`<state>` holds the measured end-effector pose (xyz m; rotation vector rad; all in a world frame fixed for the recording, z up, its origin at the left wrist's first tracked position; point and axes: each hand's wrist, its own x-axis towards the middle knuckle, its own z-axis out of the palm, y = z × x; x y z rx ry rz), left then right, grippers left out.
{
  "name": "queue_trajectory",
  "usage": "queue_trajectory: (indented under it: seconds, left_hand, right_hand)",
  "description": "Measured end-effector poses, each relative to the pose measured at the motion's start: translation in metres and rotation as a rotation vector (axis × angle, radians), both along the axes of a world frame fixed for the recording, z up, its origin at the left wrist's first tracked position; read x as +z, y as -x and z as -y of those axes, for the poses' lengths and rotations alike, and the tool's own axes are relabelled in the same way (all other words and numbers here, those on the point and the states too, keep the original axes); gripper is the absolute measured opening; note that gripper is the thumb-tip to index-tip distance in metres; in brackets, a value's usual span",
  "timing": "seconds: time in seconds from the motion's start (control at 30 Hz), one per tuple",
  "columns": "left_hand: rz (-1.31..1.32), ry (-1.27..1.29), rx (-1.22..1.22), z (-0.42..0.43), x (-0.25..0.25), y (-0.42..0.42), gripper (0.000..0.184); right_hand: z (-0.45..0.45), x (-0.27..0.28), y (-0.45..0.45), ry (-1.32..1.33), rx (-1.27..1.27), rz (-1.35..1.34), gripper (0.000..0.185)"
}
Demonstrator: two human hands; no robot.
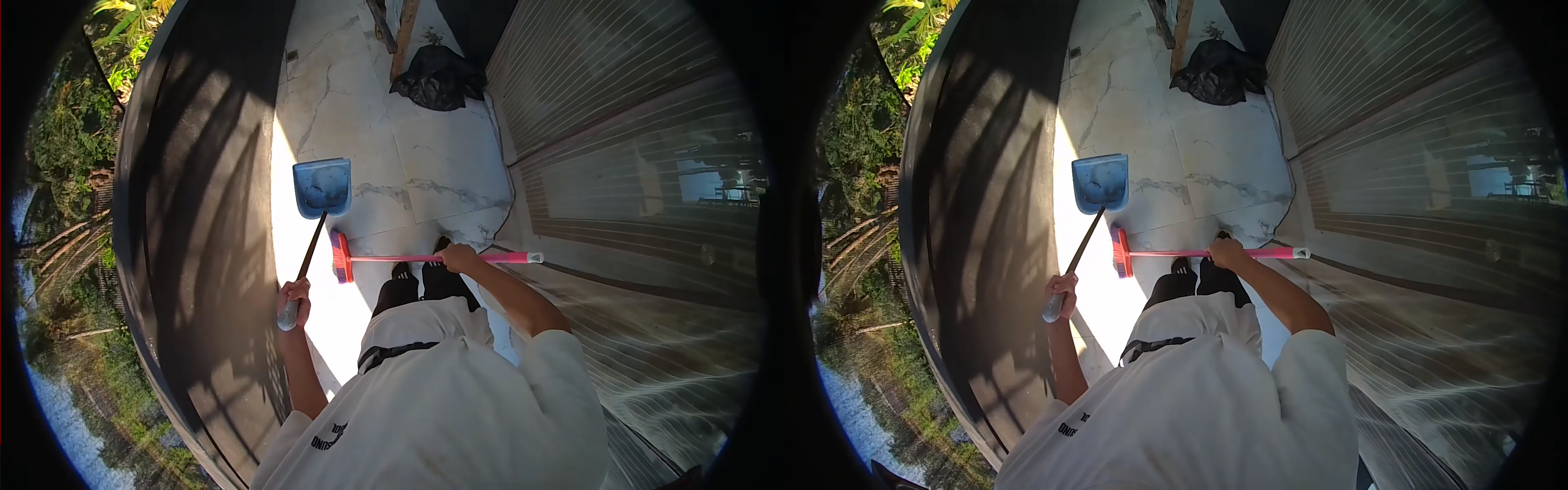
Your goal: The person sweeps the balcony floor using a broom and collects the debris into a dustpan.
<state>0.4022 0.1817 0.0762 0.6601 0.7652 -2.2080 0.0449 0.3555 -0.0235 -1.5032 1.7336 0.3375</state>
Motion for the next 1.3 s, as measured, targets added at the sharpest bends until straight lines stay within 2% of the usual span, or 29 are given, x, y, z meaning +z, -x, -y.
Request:
queue_trajectory:
  seconds: [0.07, 0.13, 0.2, 0.4, 0.53, 0.6, 0.73, 0.83, 1.03, 1.2, 1.3]
  left_hand:
    - [0.052, -0.029, 0.022, 0.0, 0.001, 0.007, 0.011]
    - [0.059, -0.034, 0.032, 0.001, 0.001, 0.014, 0.011]
    - [0.067, -0.039, 0.036, -0.002, 0.002, 0.022, 0.011]
    - [0.076, -0.039, 0.055, -0.009, 0.001, 0.045, 0.011]
    - [0.006, -0.07, 0.058, -0.012, -0.001, 0.06, 0.01]
    - [-0.007, -0.078, 0.063, -0.014, -0.001, 0.068, 0.01]
    - [0.009, -0.075, 0.036, -0.011, 0.005, 0.082, 0.012]
    - [-0.013, -0.064, 0.023, -0.013, 0.01, 0.089, 0.012]
    - [-0.004, -0.003, 0.031, -0.015, 0.024, 0.095, 0.013]
    - [0.059, -0.064, 0.058, -0.017, 0.038, 0.104, 0.008]
    - [0.079, -0.06, 0.082, -0.022, 0.039, 0.105, 0.008]
  right_hand:
    - [-0.008, -0.003, 0.027, 0.029, 0.014, -0.02, 0.028]
    - [-0.006, 0.009, 0.063, -0.113, 0.029, -0.123, 0.028]
    - [-0.014, 0.016, 0.101, -0.015, 0.086, -0.185, 0.031]
    - [-0.017, 0.072, 0.218, -0.082, 0.073, -0.352, 0.042]
    - [-0.003, 0.116, 0.243, -0.073, 0.115, -0.478, 0.04]
    - [0.005, 0.129, 0.247, 0.014, 0.214, -0.409, 0.037]
    - [0.009, 0.148, 0.242, -0.015, 0.211, -0.326, 0.035]
    - [0.002, 0.135, 0.228, 0.051, 0.197, -0.266, 0.034]
    - [0.005, 0.06, 0.151, 0.03, 0.077, 0.036, 0.034]
    - [0.009, -0.008, 0.076, 0.036, 0.049, 0.087, 0.03]
    - [0.006, -0.026, 0.066, 0.188, 0.044, 0.067, 0.025]
